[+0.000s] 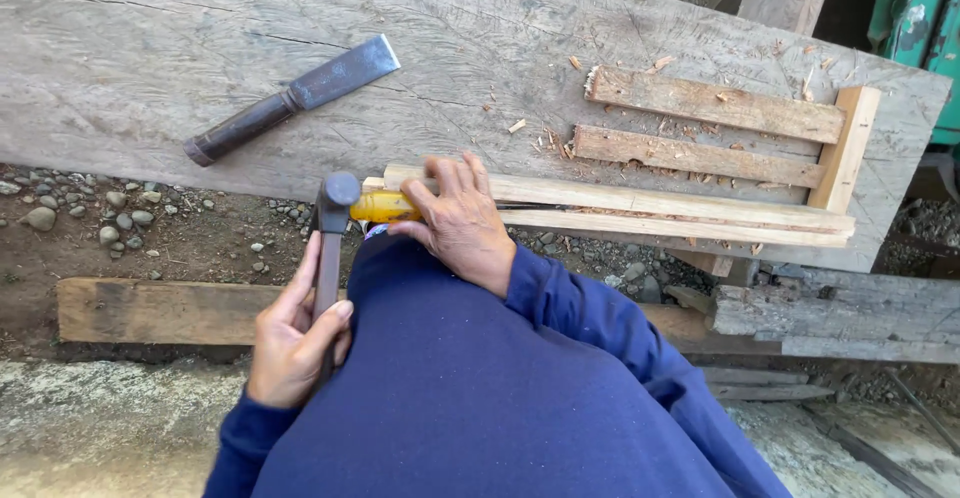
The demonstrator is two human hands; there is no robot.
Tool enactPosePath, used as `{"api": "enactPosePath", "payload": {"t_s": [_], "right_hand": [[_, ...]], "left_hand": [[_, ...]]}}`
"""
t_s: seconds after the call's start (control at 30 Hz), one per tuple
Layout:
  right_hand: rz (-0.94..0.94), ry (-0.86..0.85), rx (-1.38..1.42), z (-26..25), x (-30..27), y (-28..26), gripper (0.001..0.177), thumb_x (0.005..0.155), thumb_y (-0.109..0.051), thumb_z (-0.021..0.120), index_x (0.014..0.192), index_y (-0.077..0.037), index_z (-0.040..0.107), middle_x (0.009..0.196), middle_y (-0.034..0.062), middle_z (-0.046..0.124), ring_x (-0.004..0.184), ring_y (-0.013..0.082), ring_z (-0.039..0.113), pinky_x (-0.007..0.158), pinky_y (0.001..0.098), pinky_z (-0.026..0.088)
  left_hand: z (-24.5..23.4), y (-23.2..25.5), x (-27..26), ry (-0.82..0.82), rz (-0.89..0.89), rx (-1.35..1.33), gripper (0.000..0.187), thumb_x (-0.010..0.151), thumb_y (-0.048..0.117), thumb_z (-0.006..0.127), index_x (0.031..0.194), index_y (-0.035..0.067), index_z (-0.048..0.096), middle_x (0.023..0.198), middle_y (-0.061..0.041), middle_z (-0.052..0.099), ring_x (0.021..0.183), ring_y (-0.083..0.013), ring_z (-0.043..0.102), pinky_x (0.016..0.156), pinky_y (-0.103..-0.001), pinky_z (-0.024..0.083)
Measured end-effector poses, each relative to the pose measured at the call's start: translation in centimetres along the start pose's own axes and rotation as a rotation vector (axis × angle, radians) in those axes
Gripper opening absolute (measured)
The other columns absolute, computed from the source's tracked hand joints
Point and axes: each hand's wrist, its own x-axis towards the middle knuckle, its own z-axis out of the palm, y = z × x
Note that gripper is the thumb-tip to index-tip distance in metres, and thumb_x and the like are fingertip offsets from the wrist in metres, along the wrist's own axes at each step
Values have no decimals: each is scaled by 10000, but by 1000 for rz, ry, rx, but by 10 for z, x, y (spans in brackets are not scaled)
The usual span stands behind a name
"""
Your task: The person sits on a low wooden bench and uses a claw hammer together with a yellow-handled screwdriver to pry nails out of a small wooden frame resting across their lap. They reposition the frame, work the screwdriver under the nails, and lever the hammer repeatedly to pull the nails free.
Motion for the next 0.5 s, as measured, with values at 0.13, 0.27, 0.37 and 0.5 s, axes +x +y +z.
{"api": "enactPosePath", "payload": {"t_s": [0.13, 0.27, 0.37, 0.5], "right_hand": [[-11, -3, -1, -5, 1, 3, 520, 867, -540, 719, 1169, -124, 640, 1205, 151, 529, 1192, 337, 516, 1160, 607, 292], [-11, -4, 1, -8, 1, 4, 503, 876, -532, 721, 1167, -130, 643, 1190, 147, 532, 1168, 331, 517, 1159, 602, 299], [-28, -11, 4, -11, -1, 6, 480, 897, -519, 723, 1164, -127, 646, 1177, 141, 534, 1158, 323, 520, 1152, 587, 310], [-35, -25, 12, -15, 0, 9, 488, 887, -513, 724, 1158, -116, 640, 1169, 148, 537, 1126, 334, 516, 1084, 535, 352]], "left_hand": [[-13, 7, -10, -55, -91, 34, 806, 956, -43, 532, 1695, 131, 261, 750, -112, 607, 495, -130, 522, 430, -276, 438], [-16, 25, -3, 110, 63, -31, 795, 979, 9, 504, 1704, 162, 217, 793, -80, 608, 499, -98, 538, 396, -245, 486], [-2, 15, 0, 73, 247, -134, 723, 1053, 12, 544, 1672, 157, 199, 850, -32, 624, 575, -59, 581, 463, -198, 534], [2, -6, -8, -102, 139, 234, 822, 922, -77, 594, 1661, 109, 286, 1042, -164, 564, 742, -123, 568, 613, -278, 488]]}}
